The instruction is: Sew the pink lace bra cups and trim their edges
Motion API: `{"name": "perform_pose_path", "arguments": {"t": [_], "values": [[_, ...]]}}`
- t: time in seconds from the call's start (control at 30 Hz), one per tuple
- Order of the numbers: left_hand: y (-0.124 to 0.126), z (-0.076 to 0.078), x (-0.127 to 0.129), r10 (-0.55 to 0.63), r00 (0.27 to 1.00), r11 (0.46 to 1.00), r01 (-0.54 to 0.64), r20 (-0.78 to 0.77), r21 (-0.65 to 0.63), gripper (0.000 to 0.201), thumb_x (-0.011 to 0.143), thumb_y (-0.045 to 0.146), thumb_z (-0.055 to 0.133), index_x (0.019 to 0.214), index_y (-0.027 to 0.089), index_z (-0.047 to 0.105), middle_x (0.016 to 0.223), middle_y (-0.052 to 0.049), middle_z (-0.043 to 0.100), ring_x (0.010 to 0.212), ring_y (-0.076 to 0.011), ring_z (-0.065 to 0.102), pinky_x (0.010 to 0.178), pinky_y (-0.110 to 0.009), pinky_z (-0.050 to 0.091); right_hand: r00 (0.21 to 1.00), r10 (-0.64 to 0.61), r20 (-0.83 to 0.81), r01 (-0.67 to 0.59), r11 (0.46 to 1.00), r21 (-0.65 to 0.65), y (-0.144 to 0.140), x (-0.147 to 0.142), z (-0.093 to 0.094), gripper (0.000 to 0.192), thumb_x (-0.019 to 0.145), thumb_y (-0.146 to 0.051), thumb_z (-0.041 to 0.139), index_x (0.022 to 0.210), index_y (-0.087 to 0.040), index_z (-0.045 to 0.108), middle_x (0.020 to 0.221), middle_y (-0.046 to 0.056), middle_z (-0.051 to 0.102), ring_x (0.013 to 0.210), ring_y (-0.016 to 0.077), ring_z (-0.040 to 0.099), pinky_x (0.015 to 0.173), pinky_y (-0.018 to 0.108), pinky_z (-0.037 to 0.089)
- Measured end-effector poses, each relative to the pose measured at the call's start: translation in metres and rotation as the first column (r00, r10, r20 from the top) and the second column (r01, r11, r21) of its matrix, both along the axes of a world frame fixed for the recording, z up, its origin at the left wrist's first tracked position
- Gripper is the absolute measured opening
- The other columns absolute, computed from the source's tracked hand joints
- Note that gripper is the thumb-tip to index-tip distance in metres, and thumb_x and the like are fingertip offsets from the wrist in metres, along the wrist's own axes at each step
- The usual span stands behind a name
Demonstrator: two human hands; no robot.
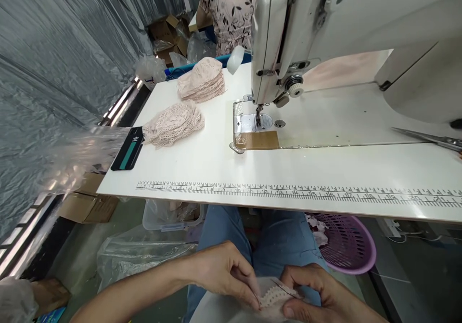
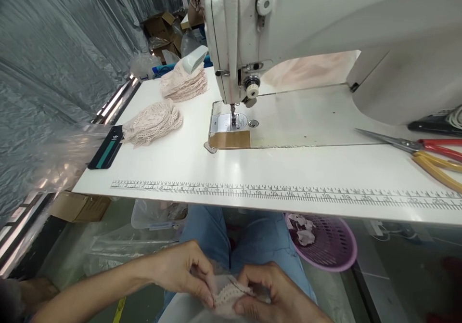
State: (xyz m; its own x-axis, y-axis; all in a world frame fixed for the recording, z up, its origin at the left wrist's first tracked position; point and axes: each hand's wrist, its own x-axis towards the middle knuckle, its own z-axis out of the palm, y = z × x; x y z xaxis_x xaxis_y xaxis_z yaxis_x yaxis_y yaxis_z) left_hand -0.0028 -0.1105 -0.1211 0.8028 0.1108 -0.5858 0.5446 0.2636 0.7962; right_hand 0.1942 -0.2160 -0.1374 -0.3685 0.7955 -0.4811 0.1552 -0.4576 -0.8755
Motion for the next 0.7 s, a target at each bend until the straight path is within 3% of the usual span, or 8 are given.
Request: {"name": "perform_pose_path", "arguments": {"t": [0.13,0.23,0.47,0.7], "values": [[-0.0049,-0.0046,0.0029,0.017,1.000,0.995,-0.017,-0.001,0.103,0.034,0.061,0.043,0.076,0.078,0.014,0.072,0.055,0.003,0.053,0.052,-0.0061,0.040,0.045,-0.016,0.027,0.997,-0.001,-0.076,0.002,1.000,0.008,0.0020,-0.0046,0.0013,0.032,0.073,-0.047,0.060,0.059,-0.019,0.053,0.056,-0.005,0.038,0.057,0.0095,0.033,0.053,0.021,0.028],[-0.0084,-0.0056,0.0058,0.031,0.999,0.995,-0.030,-0.007,0.095,0.039,0.062,0.049,0.073,0.070,0.011,0.070,0.050,0.004,0.045,0.049,-0.0052,0.032,0.042,-0.018,0.021,0.998,-0.024,-0.064,0.023,1.000,-0.012,0.0024,-0.0066,0.0034,0.030,0.072,-0.046,0.061,0.059,-0.019,0.054,0.056,-0.005,0.039,0.056,0.0093,0.033,0.053,0.020,0.028],[-0.0079,-0.0009,0.0065,0.053,0.998,0.999,-0.053,-0.026,0.004,0.042,0.058,0.054,0.073,0.071,0.014,0.073,0.055,0.001,0.056,0.050,-0.0066,0.040,0.045,-0.017,0.028,1.000,0.002,0.016,-0.002,0.998,-0.059,-0.0012,-0.0022,-0.0027,0.036,0.065,-0.052,0.065,0.053,-0.020,0.057,0.056,-0.002,0.044,0.060,0.0125,0.040,0.054,0.022,0.033],[-0.0080,-0.0062,0.0049,0.021,1.000,1.000,-0.021,0.013,0.010,0.036,0.060,0.047,0.074,0.077,0.016,0.074,0.058,0.001,0.060,0.053,-0.0072,0.044,0.048,-0.015,0.032,0.999,0.020,0.045,-0.019,1.000,-0.010,0.0020,-0.0034,-0.0056,0.039,0.063,-0.061,0.064,0.072,-0.023,0.070,0.066,0.001,0.056,0.066,0.0159,0.047,0.058,0.023,0.038]]}}
